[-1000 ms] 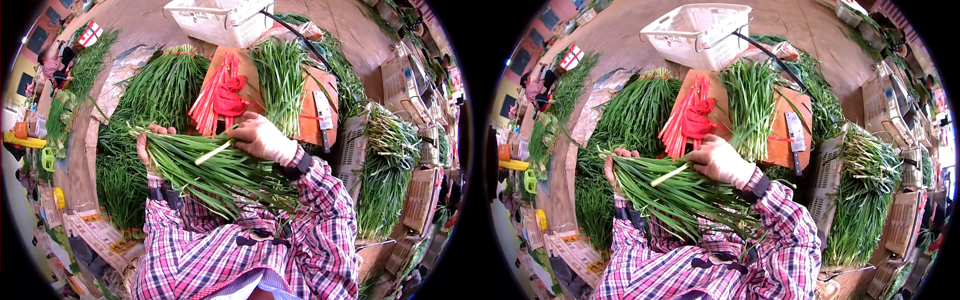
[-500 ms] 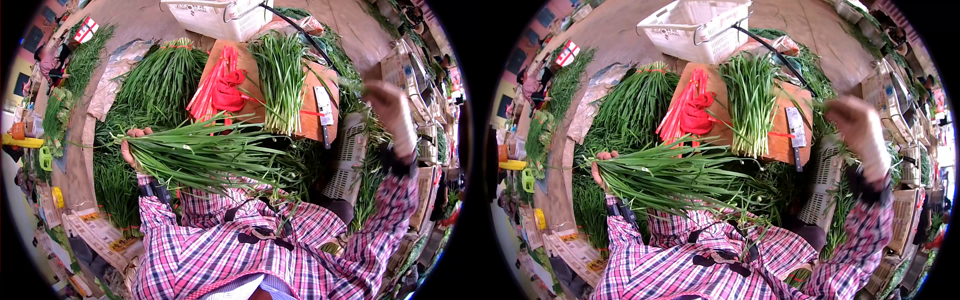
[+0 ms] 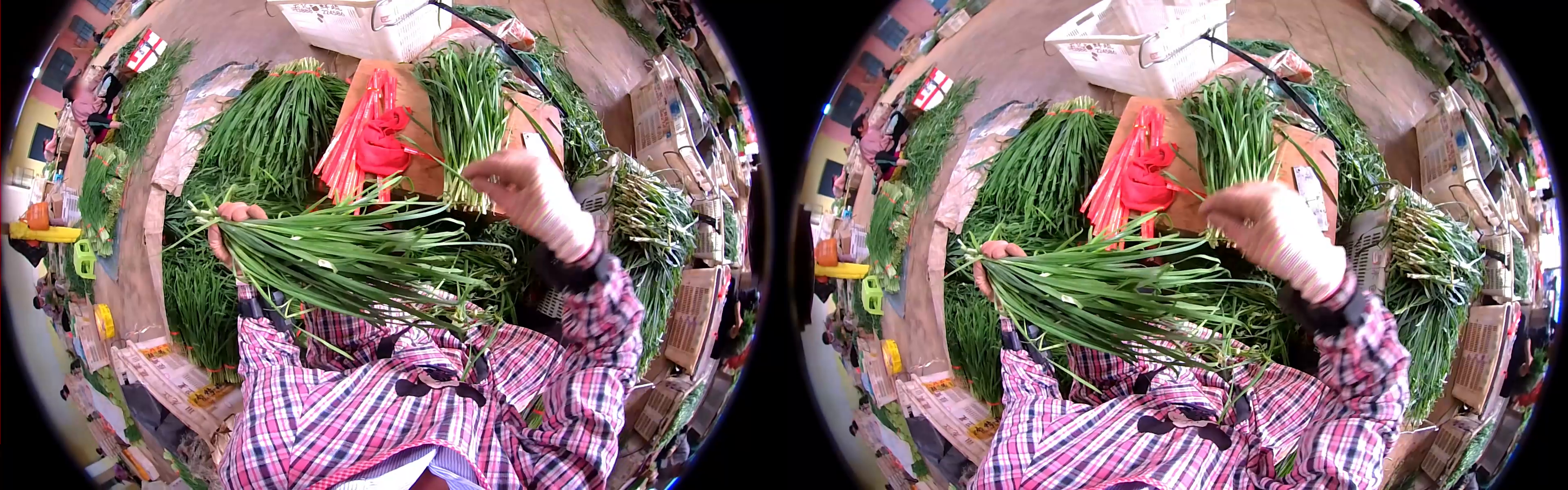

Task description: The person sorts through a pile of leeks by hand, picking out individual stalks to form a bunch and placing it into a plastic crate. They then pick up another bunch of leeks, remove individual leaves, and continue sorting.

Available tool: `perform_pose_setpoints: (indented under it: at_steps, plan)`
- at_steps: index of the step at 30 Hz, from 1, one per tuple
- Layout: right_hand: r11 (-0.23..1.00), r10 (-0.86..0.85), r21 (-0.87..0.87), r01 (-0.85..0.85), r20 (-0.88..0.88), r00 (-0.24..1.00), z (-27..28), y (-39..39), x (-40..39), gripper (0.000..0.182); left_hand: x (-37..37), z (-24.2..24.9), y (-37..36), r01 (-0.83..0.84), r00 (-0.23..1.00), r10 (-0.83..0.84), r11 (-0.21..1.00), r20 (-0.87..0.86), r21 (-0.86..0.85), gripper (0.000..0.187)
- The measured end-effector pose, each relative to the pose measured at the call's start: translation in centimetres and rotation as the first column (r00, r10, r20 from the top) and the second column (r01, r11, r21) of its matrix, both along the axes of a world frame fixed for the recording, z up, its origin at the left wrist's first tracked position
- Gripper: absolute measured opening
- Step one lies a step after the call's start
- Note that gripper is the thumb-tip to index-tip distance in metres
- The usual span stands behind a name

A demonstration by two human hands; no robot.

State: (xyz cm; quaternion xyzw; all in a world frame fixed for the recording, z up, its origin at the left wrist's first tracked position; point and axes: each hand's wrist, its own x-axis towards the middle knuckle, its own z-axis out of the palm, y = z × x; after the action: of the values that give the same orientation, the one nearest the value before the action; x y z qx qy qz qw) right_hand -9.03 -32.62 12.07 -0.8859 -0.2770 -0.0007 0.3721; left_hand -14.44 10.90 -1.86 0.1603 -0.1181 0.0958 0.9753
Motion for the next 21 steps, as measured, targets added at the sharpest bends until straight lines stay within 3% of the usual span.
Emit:
perform_pose_setpoints:
  at_steps: [2, 4, 6, 7, 10, 12, 13, 16, 17, 18, 21]
  plan:
    - [0.997, 0.061, 0.042, -0.060, -0.011, 0.998, -2.3, 1.5, -1.6, 0.015, 0.2, 0.7, -0.7, 0.065, 0.998, -0.065, 0.979, 0.004, -0.192, 0.021]
    - [0.996, 0.073, 0.051, -0.074, 0.016, 0.997, -3.8, 3.3, -2.7, 0.022, 0.1, 1.1, -1.0, 0.057, 0.998, -0.060, 0.993, -0.028, -0.102, 0.026]
    - [0.984, 0.175, -0.035, -0.172, 0.100, 0.980, -5.0, 4.8, -3.3, 0.026, -0.2, 1.9, -2.5, 0.080, 0.990, -0.104, 0.970, -0.094, -0.230, 0.028]
    - [0.979, 0.196, -0.078, -0.188, 0.118, 0.973, -5.6, 5.5, -3.5, 0.025, -0.1, 1.8, -2.7, 0.175, 0.982, -0.187, 0.954, -0.024, -0.242, 0.029]
    - [0.956, 0.247, -0.218, -0.195, 0.246, 0.937, -6.8, 6.6, -3.7, 0.018, -0.3, 2.1, -3.0, 0.209, 0.976, -0.215, 0.966, -0.020, -0.149, 0.029]
    - [0.964, 0.227, -0.195, -0.183, 0.237, 0.945, -6.1, 6.7, -3.7, 0.016, 0.0, 0.5, -2.1, 0.161, 0.986, -0.162, 0.987, -0.031, -0.028, 0.028]
    - [0.967, 0.217, -0.184, -0.177, 0.231, 0.948, -5.8, 6.7, -3.7, 0.015, -0.2, 0.5, -2.3, 0.190, 0.981, -0.192, 0.979, -0.025, -0.080, 0.028]
    - [0.976, 0.163, -0.170, -0.139, 0.137, 0.977, -5.9, 6.7, -4.5, 0.013, -0.3, 0.1, -2.5, 0.181, 0.983, -0.184, 0.980, -0.022, -0.085, 0.028]
    - [0.981, 0.154, -0.116, -0.157, -0.029, 0.988, -5.4, 6.2, -5.0, 0.015, -0.3, -0.2, -2.5, 0.170, 0.985, -0.172, 0.982, -0.013, -0.084, 0.028]
    - [0.977, 0.163, -0.124, -0.173, -0.086, 0.983, -4.8, 5.8, -5.3, 0.016, -0.3, -0.5, -2.6, 0.158, 0.987, -0.160, 0.984, -0.006, -0.086, 0.027]
    - [0.978, 0.152, -0.122, -0.168, -0.131, 0.980, -3.1, 3.9, -5.4, 0.014, -0.3, -1.6, -2.3, 0.075, 0.992, -0.079, 0.996, -0.100, -0.038, 0.026]
